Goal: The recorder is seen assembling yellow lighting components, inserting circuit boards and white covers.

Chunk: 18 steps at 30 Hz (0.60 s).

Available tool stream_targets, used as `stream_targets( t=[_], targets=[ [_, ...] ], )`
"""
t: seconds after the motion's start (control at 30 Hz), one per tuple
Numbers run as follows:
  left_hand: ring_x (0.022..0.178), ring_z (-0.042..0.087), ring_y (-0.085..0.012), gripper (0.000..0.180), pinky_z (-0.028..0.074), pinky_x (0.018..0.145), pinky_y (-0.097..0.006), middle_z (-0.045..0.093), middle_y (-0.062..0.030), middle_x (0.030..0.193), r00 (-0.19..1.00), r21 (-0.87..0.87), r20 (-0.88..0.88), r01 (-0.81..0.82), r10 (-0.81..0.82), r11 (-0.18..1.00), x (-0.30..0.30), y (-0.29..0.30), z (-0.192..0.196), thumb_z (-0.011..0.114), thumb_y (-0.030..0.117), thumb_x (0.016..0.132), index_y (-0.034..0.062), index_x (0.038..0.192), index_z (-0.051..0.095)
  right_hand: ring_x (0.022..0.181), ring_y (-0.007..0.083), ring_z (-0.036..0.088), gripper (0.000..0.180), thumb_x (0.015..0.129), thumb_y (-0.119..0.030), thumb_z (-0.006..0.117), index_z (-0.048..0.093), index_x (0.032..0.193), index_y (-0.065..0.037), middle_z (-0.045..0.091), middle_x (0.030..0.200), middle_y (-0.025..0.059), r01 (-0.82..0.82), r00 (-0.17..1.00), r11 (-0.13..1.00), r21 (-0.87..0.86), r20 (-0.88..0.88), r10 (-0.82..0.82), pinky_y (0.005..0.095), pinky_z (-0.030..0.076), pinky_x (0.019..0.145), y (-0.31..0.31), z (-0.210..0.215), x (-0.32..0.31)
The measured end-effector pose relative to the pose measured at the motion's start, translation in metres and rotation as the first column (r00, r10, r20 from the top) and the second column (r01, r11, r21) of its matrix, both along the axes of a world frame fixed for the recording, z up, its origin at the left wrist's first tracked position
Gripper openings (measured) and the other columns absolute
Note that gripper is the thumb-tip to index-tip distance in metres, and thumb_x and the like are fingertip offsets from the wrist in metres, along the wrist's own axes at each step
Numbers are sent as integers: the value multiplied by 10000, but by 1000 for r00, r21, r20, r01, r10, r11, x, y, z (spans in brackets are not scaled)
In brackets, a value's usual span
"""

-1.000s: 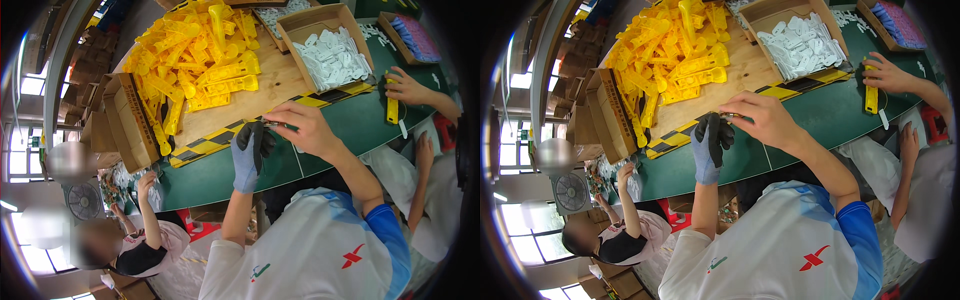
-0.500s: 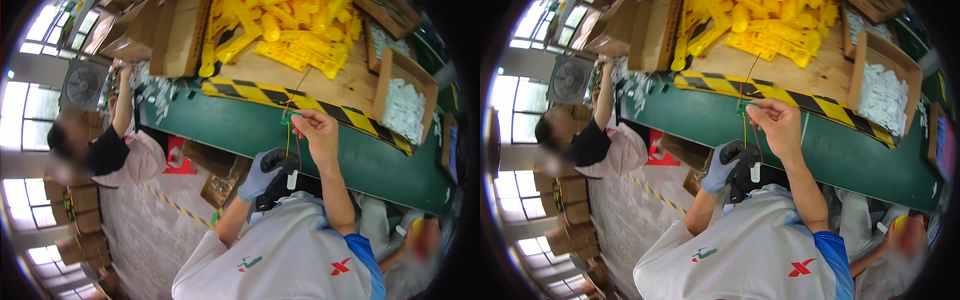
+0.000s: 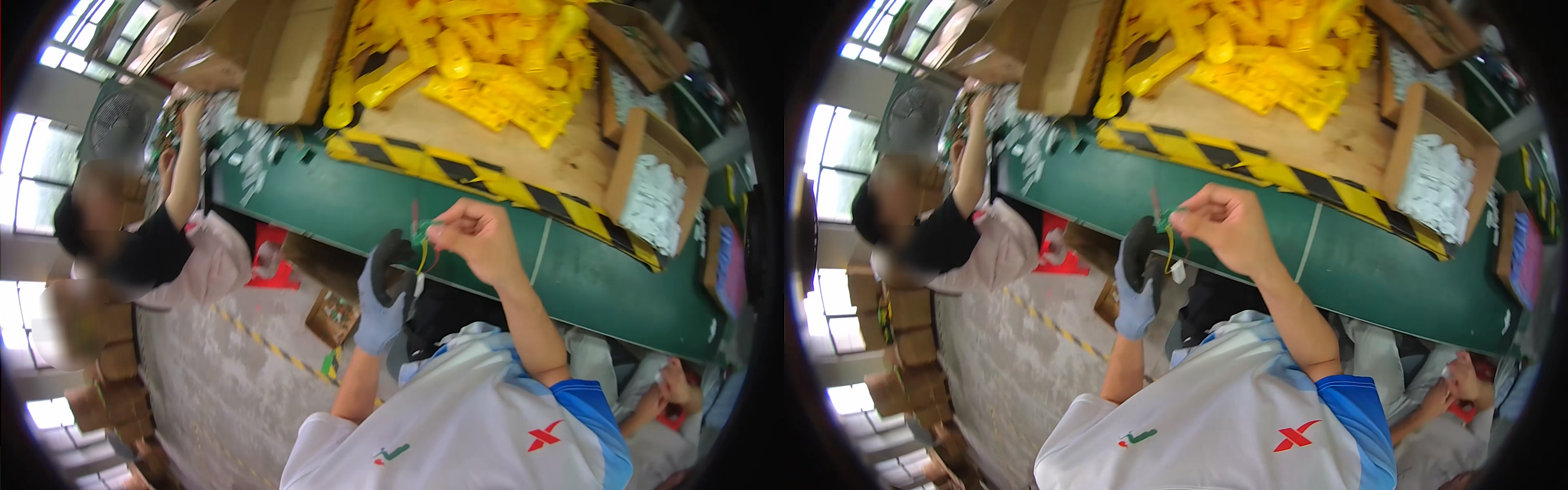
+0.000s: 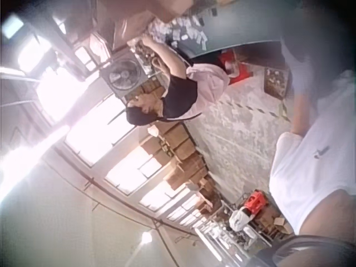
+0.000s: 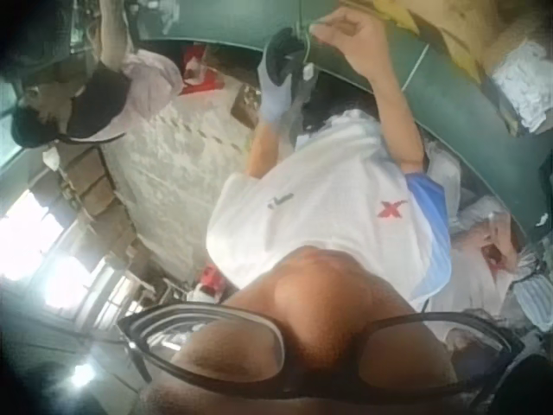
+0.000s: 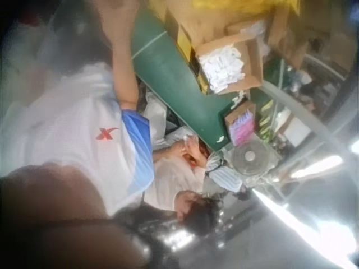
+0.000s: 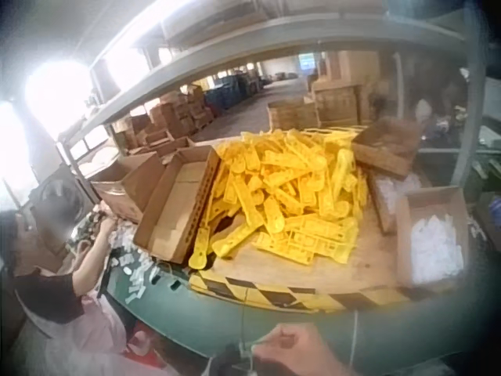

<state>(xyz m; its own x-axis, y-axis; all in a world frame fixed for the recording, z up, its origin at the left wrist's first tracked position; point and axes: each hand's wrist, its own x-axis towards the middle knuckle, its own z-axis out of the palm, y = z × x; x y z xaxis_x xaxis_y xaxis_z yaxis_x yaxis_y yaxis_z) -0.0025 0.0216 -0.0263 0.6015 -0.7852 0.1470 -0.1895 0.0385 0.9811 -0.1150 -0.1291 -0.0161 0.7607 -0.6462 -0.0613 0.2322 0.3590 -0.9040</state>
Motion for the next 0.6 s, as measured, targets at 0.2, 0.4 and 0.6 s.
stream_targets(
  t=[0.2, 0.4, 0.6],
  targets=[
    [789, 596, -134, 236, 489, 716, -269, 682, -90, 943, 986, -83, -131, 95, -105, 992, -17, -54, -6, 635, 17, 872, -22, 1103, 662, 770, 93, 668, 144, 840, -54, 752, 730, 947, 41, 730, 860, 90, 52, 985, 982, -180, -154, -80, 217, 527, 702, -8, 18, -49],
    [710, 569, -104, 122, 473, 664, -261, 673, -70, 808, 986, -152, -63, 142, -153, 978, -48, -95, -20, 638, 15, 881, -35, 987, 672, 795, 83, 656, 213, 855, -40, 729, 724, 1058, 25, 738, 912, 91, 163, 957, 964, -213, -203, -207, 214, 533, 745, -24, 19, -95],
    [724, 658, -244, 198, 503, 660, -319, 673, -147, 854, 918, -41, 216, 349, -333, 936, -55, -118, -9, 681, 8, 796, -9, 993, 671, 781, 69, 644, 218, 854, -37, 729, 722, 1062, 27, 733, 902, 73, 221, 931, 944, -247, -236, -279, 208, 528, 725, -35, 15, -127]
  ],
)
